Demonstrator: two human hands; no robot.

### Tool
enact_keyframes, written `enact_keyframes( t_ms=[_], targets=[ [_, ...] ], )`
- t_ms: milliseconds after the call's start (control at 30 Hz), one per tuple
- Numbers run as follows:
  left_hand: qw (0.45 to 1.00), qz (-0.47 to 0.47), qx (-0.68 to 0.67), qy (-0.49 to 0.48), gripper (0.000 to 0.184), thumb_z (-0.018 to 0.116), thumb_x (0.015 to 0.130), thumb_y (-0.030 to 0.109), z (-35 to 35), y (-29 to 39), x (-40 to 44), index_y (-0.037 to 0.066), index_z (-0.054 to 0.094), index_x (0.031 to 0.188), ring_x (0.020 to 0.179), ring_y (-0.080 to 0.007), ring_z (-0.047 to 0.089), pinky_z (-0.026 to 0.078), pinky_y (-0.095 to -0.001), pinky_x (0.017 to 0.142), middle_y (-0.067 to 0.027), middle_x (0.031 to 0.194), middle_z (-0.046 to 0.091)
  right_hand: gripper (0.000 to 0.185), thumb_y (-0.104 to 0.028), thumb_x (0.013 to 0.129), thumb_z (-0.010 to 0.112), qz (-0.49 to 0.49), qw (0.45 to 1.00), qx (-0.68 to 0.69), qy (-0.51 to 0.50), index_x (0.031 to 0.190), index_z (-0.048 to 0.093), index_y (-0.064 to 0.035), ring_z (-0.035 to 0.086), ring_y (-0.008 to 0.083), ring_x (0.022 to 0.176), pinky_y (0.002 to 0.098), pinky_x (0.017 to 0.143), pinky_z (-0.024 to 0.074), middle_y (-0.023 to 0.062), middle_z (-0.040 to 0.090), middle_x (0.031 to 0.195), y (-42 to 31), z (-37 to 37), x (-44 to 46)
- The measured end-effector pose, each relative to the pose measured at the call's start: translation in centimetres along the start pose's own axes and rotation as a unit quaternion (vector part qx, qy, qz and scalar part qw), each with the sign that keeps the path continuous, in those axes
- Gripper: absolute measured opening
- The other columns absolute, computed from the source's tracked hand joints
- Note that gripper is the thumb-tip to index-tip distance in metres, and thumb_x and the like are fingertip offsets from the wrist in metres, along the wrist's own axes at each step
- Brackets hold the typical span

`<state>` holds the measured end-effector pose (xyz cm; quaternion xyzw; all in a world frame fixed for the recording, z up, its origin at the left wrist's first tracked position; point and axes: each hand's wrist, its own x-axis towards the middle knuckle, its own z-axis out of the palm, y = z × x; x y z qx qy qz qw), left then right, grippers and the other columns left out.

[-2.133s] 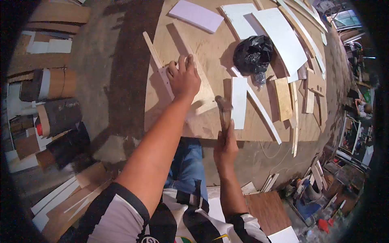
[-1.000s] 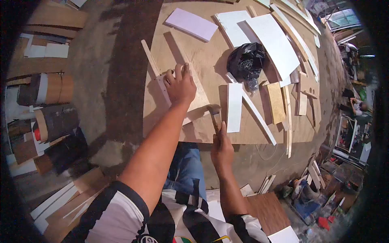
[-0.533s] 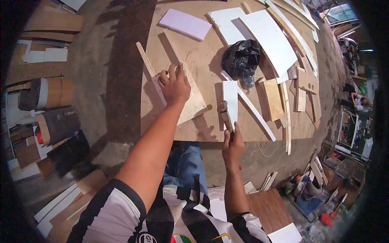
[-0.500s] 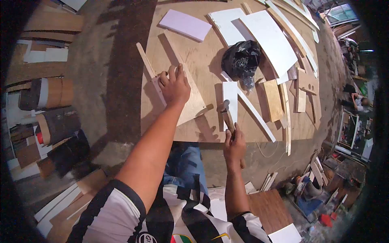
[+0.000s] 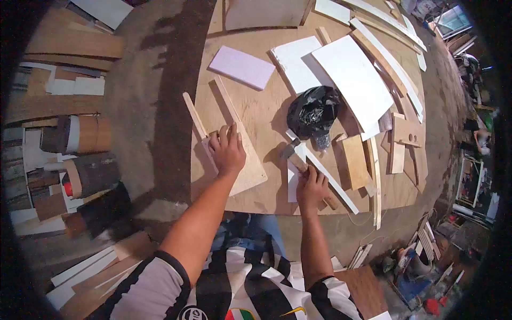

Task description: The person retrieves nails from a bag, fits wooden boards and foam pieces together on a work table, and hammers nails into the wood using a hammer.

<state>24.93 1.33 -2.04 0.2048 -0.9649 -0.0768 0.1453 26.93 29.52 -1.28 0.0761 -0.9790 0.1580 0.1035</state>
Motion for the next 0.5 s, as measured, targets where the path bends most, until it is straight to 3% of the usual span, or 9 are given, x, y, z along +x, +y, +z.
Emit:
enact_keyframes(
  t_ms=[167, 233, 300, 500],
  targets=[
    [1.000, -0.001, 0.015, -0.011, 0.046, 0.064, 0.093, 0.024, -0.8, 0.8, 0.0, 0.018, 0.061, 0.139, 0.130, -0.0355, 0.041, 0.032, -0.0528, 0.107, -0.0054, 0.141, 0.051, 0.043, -0.027, 0.087, 0.074, 0.010, 0.998, 0.043, -0.036, 0.124, 0.064, -0.0077, 0.055, 0.0433, 0.107, 0.0532, 0.092, 0.0462, 0.0203, 0.061, 0.113, -0.4, -1.5, 1.8],
    [0.997, -0.044, 0.032, -0.045, 0.048, 0.065, 0.092, 0.022, -1.6, 2.0, 0.1, 0.017, 0.060, 0.139, 0.132, -0.0368, 0.038, 0.031, -0.0545, 0.109, -0.0056, 0.143, 0.048, 0.041, -0.026, 0.088, 0.074, 0.011, 0.997, 0.066, -0.042, 0.123, 0.063, -0.0060, 0.056, 0.0426, 0.107, 0.0524, 0.093, 0.0455, 0.0211, 0.061, 0.115, -0.1, -1.5, 3.1],
    [0.998, -0.054, 0.013, -0.037, 0.046, 0.063, 0.093, 0.022, -0.5, 2.3, -0.1, 0.016, 0.061, 0.138, 0.132, -0.0383, 0.037, 0.030, -0.0558, 0.110, -0.0063, 0.144, 0.046, 0.044, -0.024, 0.089, 0.073, 0.007, 0.994, 0.111, -0.021, 0.127, 0.062, -0.0067, 0.056, 0.0452, 0.108, 0.0538, 0.094, 0.0471, 0.0245, 0.060, 0.115, 0.2, -0.9, 5.1],
    [0.993, -0.118, 0.022, -0.023, 0.047, 0.061, 0.096, 0.028, -0.1, 4.1, 1.1, 0.015, 0.058, 0.141, 0.134, -0.0385, 0.037, 0.028, -0.0567, 0.112, -0.0106, 0.145, 0.045, 0.039, -0.018, 0.090, 0.072, -0.003, 0.983, 0.183, 0.035, 0.126, 0.063, -0.0062, 0.059, 0.0415, 0.110, 0.0487, 0.095, 0.0488, 0.0211, 0.061, 0.118, 0.1, 0.2, 13.1]
  ],
)
